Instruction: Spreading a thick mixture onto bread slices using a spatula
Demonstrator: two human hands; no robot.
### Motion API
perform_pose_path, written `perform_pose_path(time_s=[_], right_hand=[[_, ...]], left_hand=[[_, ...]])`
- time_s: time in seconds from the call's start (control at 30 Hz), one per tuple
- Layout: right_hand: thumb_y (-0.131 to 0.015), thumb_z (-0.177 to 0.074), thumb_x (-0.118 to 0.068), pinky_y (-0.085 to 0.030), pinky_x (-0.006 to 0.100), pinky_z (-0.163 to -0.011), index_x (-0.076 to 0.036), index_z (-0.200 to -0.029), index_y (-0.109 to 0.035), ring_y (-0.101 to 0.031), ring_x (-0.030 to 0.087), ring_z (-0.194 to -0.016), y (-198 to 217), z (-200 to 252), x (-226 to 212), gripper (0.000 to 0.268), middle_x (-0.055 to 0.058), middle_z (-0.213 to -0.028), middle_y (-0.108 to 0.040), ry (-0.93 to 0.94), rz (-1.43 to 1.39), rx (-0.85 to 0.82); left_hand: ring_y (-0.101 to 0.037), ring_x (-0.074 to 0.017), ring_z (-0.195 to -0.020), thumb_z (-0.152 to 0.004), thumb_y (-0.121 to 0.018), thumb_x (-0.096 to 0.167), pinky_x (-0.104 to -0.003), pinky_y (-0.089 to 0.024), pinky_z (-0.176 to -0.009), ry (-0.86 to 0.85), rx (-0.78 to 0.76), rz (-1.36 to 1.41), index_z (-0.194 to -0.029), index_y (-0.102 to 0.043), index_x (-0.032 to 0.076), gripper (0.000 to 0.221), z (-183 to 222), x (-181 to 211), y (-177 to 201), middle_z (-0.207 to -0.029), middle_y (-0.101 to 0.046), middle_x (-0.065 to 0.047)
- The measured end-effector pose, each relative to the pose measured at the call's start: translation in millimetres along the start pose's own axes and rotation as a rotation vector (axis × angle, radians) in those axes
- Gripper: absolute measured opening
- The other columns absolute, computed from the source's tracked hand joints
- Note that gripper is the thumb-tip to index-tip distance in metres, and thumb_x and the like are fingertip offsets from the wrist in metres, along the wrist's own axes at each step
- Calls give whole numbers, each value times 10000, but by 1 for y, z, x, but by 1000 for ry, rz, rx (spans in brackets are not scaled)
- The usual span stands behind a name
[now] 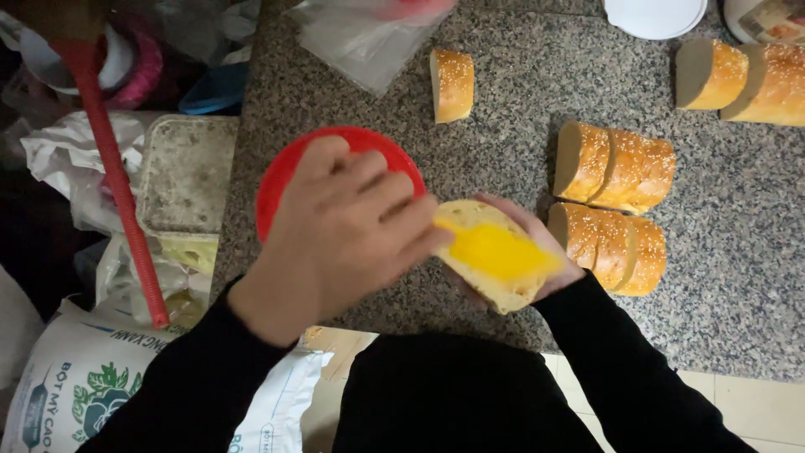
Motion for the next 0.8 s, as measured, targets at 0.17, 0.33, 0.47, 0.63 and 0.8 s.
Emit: perform_pose_path(time_s=[0.17, 0.33, 0.47, 0.63, 0.8], right_hand=[[-562, -1120, -504, -604, 559, -559, -57, -1277, -737, -765, 405, -731, 30, -45, -3, 505, 245, -951, -792, 106, 135, -48], [-605, -1099, -461, -614, 524, -1043, -109, -1502, -726, -764, 339, -1142, 5, -3, -1, 549, 210, -1316, -797, 121, 47, 172], [-644, -1049, -540, -647, 555, -852, -108, -1377, -762, -783, 374, -962, 9, 2, -6, 554, 213, -1131, -810, 163, 88, 162], [-697, -985, -640, -689, 596, -608, -108, -1215, -808, -807, 418, -731, 25, 4, -12, 590, 215, -892, -825, 217, 133, 153], [-678, -1049, -570, -688, 537, -866, -65, -1263, -806, -819, 370, -928, 39, -3, -12, 563, 193, -1123, -848, 280, 10, 124]], left_hand=[[-582, -161, -866, -1216, -814, 506, -380, -392, -985, 84, 168, -145, -965, -757, 256, 359, 1, -13, 8, -869, -680, 60], [-591, -208, -888, -1212, -586, 511, -422, -478, -892, 114, -110, 22, -1032, -754, 240, 366, 9, -1, -6, -881, -702, 47], [-653, -192, -910, -1195, -739, 489, -431, -387, -987, 257, 66, 8, -1048, -809, 218, 316, 13, -5, 7, -939, -737, 37], [-776, -181, -885, -1191, -488, 581, -462, -398, -973, 412, -258, 195, -1072, -875, 309, 488, 33, -2, -8, -939, -863, 61], [-733, -174, -788, -1166, -675, 472, -513, -399, -1045, 535, -27, 100, -1081, -872, 207, 340, 42, -3, 5, -932, -851, 11]])
Point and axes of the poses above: each hand's wrist, its own z-axis away from the middle knuckle, its own y-axis out of the back of the hand, x = y × z, the point moved 3 cm from there along -z, towards the middle knuckle
